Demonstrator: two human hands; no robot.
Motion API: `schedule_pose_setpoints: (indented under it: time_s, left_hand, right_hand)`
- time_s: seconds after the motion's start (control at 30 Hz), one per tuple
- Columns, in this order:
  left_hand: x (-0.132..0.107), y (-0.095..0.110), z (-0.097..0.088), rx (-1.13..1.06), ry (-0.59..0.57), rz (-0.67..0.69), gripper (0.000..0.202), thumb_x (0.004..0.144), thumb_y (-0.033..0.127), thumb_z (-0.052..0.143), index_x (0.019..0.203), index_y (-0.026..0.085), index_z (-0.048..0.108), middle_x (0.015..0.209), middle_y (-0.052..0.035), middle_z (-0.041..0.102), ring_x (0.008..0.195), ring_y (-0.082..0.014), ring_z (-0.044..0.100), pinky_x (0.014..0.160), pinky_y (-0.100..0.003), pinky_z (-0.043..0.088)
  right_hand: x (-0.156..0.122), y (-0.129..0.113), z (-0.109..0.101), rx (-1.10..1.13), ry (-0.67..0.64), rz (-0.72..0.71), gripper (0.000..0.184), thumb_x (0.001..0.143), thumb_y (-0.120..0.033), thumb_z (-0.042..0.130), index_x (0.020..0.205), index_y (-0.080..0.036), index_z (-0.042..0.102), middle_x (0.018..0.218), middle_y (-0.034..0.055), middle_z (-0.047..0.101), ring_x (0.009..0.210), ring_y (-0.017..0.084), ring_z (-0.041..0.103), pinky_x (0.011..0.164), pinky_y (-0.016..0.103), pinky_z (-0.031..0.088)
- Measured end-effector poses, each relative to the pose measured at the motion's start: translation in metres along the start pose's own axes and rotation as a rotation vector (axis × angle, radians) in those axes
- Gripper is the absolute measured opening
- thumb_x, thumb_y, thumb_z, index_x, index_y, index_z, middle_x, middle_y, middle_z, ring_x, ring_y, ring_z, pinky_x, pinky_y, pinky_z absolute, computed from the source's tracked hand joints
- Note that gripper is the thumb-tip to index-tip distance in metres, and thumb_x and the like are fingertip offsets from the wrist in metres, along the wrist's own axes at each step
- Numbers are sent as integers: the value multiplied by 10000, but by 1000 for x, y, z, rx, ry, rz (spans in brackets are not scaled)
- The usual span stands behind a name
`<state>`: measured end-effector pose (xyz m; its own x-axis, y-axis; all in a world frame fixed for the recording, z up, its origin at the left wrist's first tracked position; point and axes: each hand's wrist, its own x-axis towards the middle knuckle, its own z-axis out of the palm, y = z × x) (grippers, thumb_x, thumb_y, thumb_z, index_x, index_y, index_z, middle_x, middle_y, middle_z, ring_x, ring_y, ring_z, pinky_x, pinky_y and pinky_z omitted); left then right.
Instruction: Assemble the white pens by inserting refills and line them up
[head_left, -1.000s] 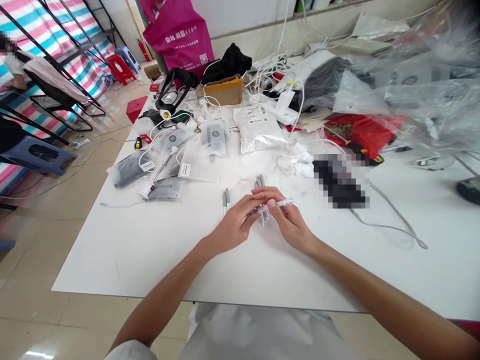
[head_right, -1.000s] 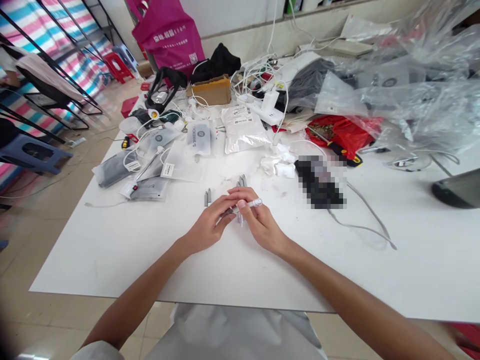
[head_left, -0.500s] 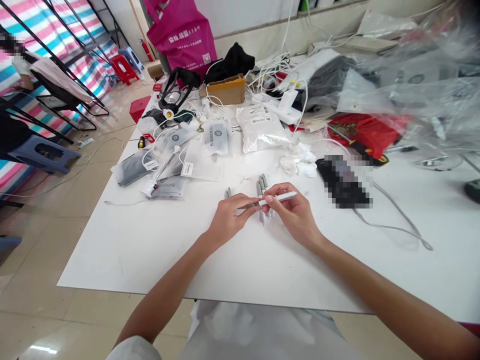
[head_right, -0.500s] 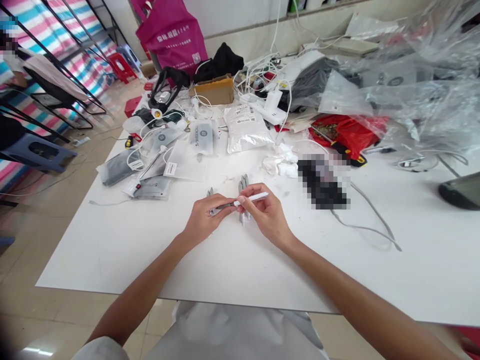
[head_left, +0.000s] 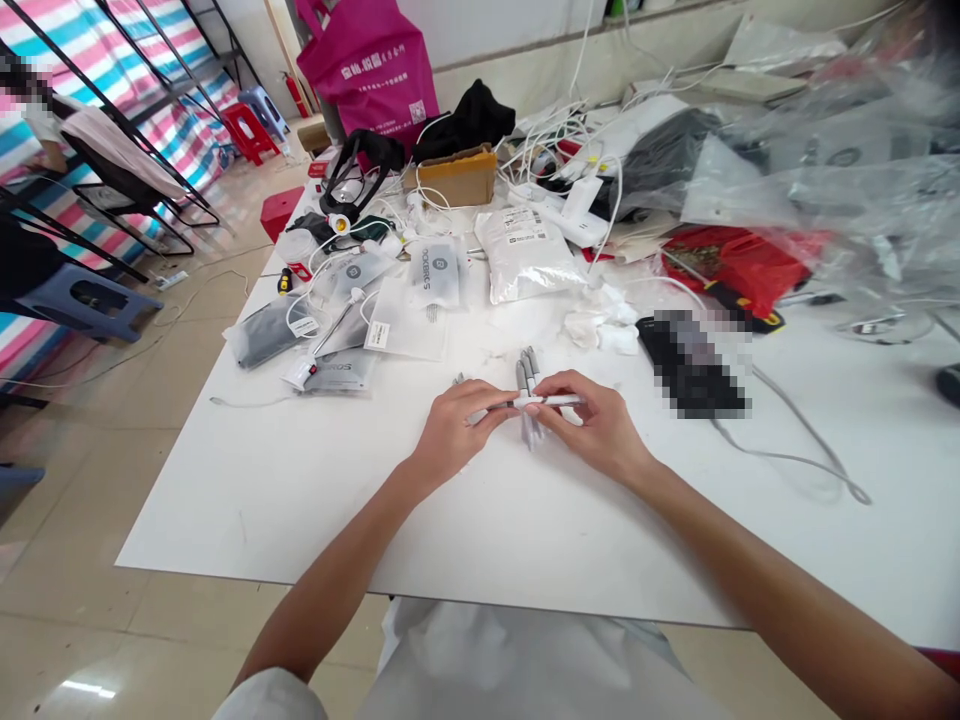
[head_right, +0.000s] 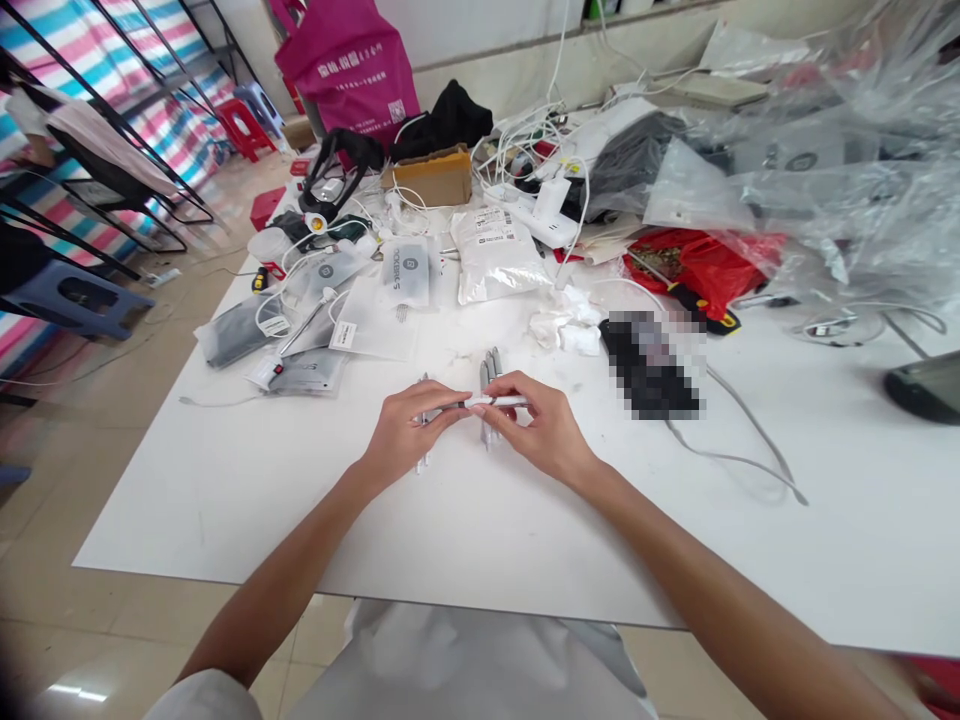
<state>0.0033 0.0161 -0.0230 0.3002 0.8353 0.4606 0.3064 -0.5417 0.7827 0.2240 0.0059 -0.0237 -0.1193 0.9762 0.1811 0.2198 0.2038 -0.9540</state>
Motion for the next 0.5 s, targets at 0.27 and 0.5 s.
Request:
schedule_pose_setpoints:
  time_s: [0.27,0.5]
  left_hand:
    - [1,-3,-4,80,12,93,136,953,247,808,1082,218,841,955,-61,806,847,-178,719,803,-339,563]
    - [1,-6,-4,93,0,70,138,969,266,791,1096,242,839,976,-60,813,868,-187,735,805,-345,569]
  right_hand:
    - [4,0,-5,-155,-84,-8,400,982,-634,667,906,-244,718,808,33,693,711,185,617,611,323,476]
    - [2,-1,-6,-217,-160,-52,394,1031,-586,610,883,-230,689,774,34,643,686,169,564,577,299,435]
